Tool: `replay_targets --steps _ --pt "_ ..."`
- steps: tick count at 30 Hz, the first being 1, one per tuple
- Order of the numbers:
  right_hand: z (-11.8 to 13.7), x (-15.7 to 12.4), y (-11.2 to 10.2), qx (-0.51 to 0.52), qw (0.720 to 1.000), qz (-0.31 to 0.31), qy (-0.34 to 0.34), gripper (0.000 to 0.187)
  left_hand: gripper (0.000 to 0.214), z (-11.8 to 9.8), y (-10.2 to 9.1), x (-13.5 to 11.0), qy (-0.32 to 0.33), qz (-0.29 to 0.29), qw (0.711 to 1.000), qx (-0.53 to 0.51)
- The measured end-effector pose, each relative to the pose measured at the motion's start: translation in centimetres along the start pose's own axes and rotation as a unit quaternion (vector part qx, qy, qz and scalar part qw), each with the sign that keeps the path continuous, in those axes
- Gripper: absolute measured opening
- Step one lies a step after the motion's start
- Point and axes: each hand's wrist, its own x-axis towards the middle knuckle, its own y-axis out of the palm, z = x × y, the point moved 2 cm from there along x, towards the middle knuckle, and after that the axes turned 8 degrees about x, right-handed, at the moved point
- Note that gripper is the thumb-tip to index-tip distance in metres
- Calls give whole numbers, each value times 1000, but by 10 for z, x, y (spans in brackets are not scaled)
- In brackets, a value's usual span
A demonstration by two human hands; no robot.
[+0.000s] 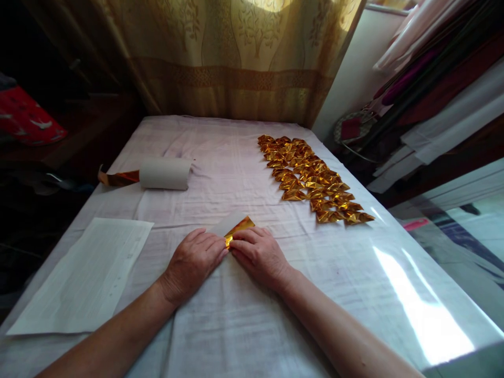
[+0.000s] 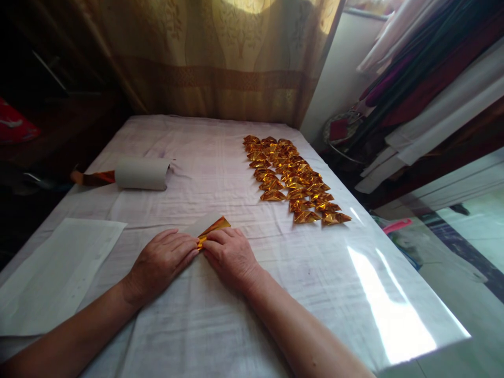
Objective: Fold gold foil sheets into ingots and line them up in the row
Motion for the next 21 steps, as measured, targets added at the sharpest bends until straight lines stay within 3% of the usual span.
replay_targets --steps 6,10,21 --pt "-1 6 1 25 998 7 50 17 23 9 0 -3 -43 39 996 -70" --pt "1 7 1 42 997 -16 64 16 22 14 0 -3 -92 55 991 -75" --pt "3 19 5 18 990 -7 138 15 16 12 7 0 -131 67 987 -71"
